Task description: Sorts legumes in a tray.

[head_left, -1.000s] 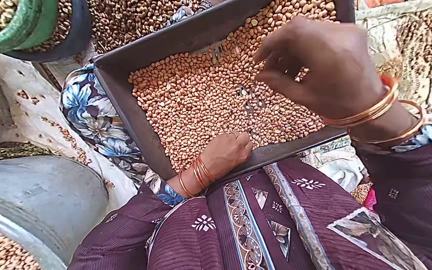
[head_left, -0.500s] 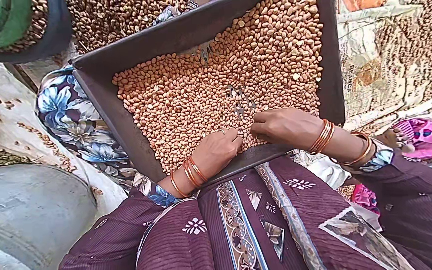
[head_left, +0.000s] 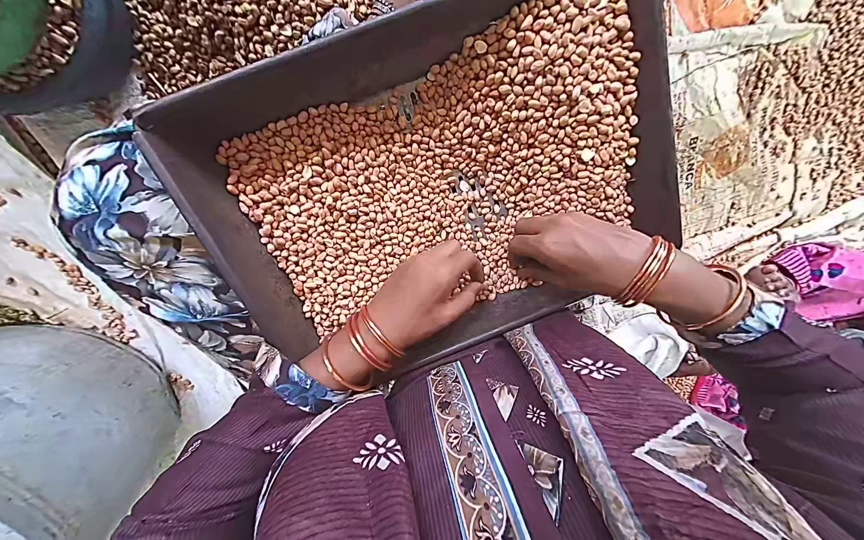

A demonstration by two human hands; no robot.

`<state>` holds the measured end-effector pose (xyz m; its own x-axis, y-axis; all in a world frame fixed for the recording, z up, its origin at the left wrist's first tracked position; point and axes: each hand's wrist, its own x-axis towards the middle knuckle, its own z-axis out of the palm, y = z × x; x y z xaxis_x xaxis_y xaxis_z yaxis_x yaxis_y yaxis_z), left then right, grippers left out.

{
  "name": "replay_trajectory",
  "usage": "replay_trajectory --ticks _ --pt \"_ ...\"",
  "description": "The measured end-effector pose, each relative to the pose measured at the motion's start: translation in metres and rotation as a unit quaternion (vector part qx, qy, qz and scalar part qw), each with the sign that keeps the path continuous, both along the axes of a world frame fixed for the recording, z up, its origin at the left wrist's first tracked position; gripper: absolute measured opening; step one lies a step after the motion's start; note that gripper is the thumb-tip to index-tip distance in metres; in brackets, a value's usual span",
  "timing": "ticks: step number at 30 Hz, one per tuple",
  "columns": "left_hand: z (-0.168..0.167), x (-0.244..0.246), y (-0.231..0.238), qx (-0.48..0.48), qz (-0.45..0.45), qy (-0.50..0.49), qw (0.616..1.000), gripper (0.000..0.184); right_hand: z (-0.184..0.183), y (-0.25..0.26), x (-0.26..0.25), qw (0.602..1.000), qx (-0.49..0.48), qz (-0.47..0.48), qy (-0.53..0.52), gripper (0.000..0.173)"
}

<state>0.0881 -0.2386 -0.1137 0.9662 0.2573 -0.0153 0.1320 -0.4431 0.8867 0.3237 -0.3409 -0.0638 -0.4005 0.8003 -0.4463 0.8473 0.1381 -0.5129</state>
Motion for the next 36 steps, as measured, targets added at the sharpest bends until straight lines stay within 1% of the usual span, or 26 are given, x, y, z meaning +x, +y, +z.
replay_trajectory --ticks 1,2,3,4,5,6,8,9,10,12,14,17,20,24,29,31,33,35,36 --pt "0.006 -0.001 0.009 -0.08 0.052 0.0 0.995 0.015 0.0 -0.001 -0.002 1.0 0.003 -0.007 -0.01 0.009" --pt "0.01 -0.001 0.017 -0.167 0.103 0.003 0.98 0.011 0.001 -0.001 -0.004 1.0 -0.001 -0.013 -0.022 0.011" --pt "0.014 -0.001 0.026 -0.247 0.146 0.004 0.958 0.007 0.003 0.0 -0.004 0.999 -0.007 -0.019 -0.031 0.012" --pt "0.016 -0.001 0.032 -0.314 0.171 0.007 0.934 0.007 0.005 0.001 -0.003 0.999 -0.007 -0.024 -0.036 0.013" --pt "0.017 0.0 0.037 -0.372 0.183 0.008 0.91 0.013 0.008 0.003 -0.001 0.999 -0.003 -0.028 -0.035 0.011" --pt "0.018 0.0 0.04 -0.409 0.182 0.015 0.894 0.019 0.01 0.004 0.0 0.999 0.004 -0.028 -0.027 0.008" --pt "0.019 0.002 0.041 -0.431 0.157 0.033 0.888 0.026 0.012 0.006 0.002 1.0 0.005 -0.017 0.007 0.01" --pt "0.019 0.004 0.039 -0.416 0.145 0.042 0.897 0.024 0.012 0.005 0.002 1.0 0.001 -0.004 0.017 0.013" --pt "0.019 0.007 0.038 -0.381 0.137 0.051 0.913 0.021 0.01 0.003 0.002 1.0 -0.009 0.01 0.022 0.016" --pt "0.02 0.014 0.039 -0.261 0.116 0.078 0.955 0.015 0.006 0.0 -0.001 0.999 -0.029 0.023 0.012 0.015" --pt "0.021 0.024 0.044 -0.132 0.099 0.087 0.982 0.016 0.003 -0.001 -0.004 1.0 -0.016 0.019 -0.007 0.014" --pt "0.018 0.038 0.052 0.04 0.082 0.078 0.993 0.018 0.003 -0.004 -0.004 1.0 0.015 0.021 -0.013 0.014" --pt "0.013 0.049 0.059 0.145 0.053 0.083 0.984 0.02 0.0 -0.008 -0.006 0.999 0.042 0.025 -0.015 0.012" --pt "0.005 0.059 0.057 0.18 0.029 0.092 0.979 0.019 -0.007 -0.012 -0.007 0.997 0.071 0.022 -0.012 0.012" --pt "0.0 0.066 0.054 0.234 0.015 0.105 0.966 0.022 -0.008 -0.008 -0.008 0.998 0.058 0.02 -0.007 0.015" --pt "0.001 0.067 0.055 0.233 0.014 0.111 0.966 0.023 -0.004 0.0 -0.005 0.999 0.038 0.013 0.007 0.014" --pt "0.0 0.069 0.057 0.22 0.018 0.117 0.968 0.023 0.005 0.011 -0.004 0.999 0.03 -0.011 0.0 0.01" --pt "-0.001 0.069 0.058 0.206 0.026 0.118 0.971 0.022 0.017 0.024 -0.001 0.998 0.044 -0.03 -0.013 0.007" --pt "-0.001 0.069 0.059 0.205 0.028 0.119 0.971 0.023 0.021 0.032 0.001 0.998 0.056 -0.028 -0.02 0.008"
